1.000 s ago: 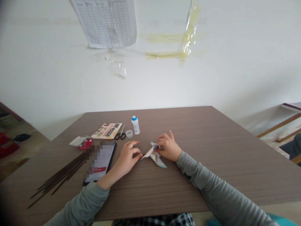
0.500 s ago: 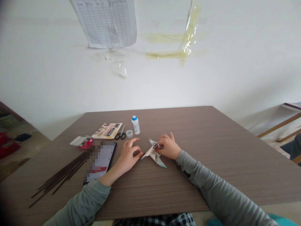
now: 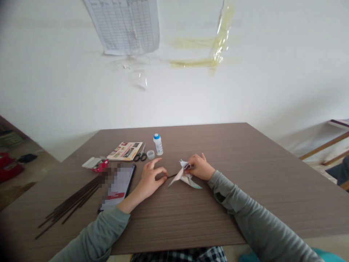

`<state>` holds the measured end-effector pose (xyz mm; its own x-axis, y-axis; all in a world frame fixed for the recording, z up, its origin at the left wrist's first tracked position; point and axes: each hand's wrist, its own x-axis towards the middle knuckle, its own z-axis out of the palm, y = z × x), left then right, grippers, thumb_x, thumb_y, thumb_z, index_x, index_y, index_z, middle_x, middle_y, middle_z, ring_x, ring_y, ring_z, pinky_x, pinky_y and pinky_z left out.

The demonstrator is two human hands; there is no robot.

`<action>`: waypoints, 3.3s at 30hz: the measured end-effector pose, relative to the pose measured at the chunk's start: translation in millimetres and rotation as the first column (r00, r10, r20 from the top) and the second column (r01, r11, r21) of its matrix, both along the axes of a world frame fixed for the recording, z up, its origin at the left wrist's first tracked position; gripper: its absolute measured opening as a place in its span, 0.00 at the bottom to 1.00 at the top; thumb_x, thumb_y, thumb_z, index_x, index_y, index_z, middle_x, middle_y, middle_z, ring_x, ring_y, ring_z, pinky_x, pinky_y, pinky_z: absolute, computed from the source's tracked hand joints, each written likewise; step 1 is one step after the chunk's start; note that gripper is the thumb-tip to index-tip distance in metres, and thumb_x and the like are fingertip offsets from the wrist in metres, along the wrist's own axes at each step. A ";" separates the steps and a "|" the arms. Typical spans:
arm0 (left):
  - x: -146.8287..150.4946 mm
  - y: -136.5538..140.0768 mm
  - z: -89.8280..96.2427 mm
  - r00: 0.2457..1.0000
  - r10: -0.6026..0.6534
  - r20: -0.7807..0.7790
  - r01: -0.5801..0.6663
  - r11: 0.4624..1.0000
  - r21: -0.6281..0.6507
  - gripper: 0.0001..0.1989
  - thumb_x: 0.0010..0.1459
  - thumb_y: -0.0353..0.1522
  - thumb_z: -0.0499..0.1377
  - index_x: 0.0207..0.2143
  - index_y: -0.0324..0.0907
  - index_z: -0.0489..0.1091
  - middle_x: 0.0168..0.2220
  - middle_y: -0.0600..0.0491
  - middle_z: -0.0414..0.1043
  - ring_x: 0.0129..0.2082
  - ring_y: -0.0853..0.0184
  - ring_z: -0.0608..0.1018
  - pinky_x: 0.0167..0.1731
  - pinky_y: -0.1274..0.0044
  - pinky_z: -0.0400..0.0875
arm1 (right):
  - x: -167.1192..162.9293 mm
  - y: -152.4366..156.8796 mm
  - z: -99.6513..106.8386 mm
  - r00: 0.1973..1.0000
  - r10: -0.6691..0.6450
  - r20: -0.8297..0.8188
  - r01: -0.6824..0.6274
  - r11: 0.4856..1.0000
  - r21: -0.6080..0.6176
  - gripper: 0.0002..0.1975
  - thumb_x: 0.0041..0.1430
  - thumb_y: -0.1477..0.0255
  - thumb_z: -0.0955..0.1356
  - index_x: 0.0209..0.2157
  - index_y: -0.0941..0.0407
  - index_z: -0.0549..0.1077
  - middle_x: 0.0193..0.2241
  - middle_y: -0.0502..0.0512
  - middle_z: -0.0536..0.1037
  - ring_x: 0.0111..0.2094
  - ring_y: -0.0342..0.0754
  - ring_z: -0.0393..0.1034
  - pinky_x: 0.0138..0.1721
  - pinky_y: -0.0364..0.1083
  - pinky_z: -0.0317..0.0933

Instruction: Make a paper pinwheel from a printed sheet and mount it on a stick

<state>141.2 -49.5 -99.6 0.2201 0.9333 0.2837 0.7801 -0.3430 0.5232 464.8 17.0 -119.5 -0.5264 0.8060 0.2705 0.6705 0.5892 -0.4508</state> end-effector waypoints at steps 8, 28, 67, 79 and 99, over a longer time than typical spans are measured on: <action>9.2 -12.3 11.2 0.999 0.025 -0.022 -0.025 0.999 -0.035 0.11 0.67 0.21 0.80 0.37 0.47 0.93 0.80 0.39 0.83 0.81 0.31 0.79 0.83 0.32 0.73 | 10.0 4.6 8.3 0.986 0.160 -0.040 -0.159 0.987 0.018 0.06 0.78 0.65 0.83 0.44 0.40 0.98 0.47 0.57 0.97 0.65 0.67 0.89 0.90 0.81 0.56; 4.3 -7.8 10.7 0.998 -0.046 0.053 0.047 0.999 -0.017 0.14 0.68 0.21 0.76 0.33 0.47 0.88 0.82 0.43 0.83 0.84 0.34 0.78 0.86 0.30 0.69 | 1.1 7.7 -10.6 0.979 0.185 -0.085 -0.182 0.983 0.036 0.07 0.81 0.63 0.80 0.45 0.42 0.96 0.48 0.57 0.97 0.73 0.67 0.83 0.93 0.80 0.37; 7.8 -1.4 14.0 0.998 -0.026 0.055 0.033 0.991 -0.132 0.13 0.66 0.21 0.81 0.35 0.48 0.91 0.83 0.43 0.82 0.83 0.36 0.80 0.87 0.35 0.70 | -15.0 -1.0 9.0 0.994 0.069 0.082 -0.061 0.993 -0.097 0.08 0.78 0.61 0.84 0.41 0.47 0.91 0.52 0.60 0.93 0.72 0.70 0.79 0.88 0.89 0.40; 9.5 -4.7 19.6 1.000 -0.026 0.008 0.026 0.992 -0.127 0.12 0.69 0.21 0.80 0.37 0.48 0.92 0.84 0.44 0.81 0.82 0.39 0.80 0.87 0.39 0.71 | -18.7 -1.8 12.5 0.998 0.047 0.053 -0.038 0.988 -0.151 0.06 0.78 0.61 0.83 0.43 0.46 0.93 0.52 0.59 0.92 0.71 0.70 0.80 0.88 0.93 0.41; 8.4 -5.6 18.6 0.999 -0.023 0.037 0.027 0.993 -0.113 0.13 0.67 0.21 0.80 0.36 0.49 0.93 0.81 0.44 0.84 0.81 0.35 0.82 0.86 0.35 0.72 | -26.6 -0.5 18.2 0.998 -0.004 0.068 0.018 0.980 -0.199 0.08 0.74 0.65 0.85 0.37 0.48 0.91 0.50 0.59 0.93 0.70 0.71 0.82 0.86 0.90 0.52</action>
<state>149.6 -55.1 -80.9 0.2351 0.9543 0.1843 0.7524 -0.2988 0.5871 438.3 16.5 -101.3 -0.5286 0.8461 0.0678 0.7092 0.4841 -0.5125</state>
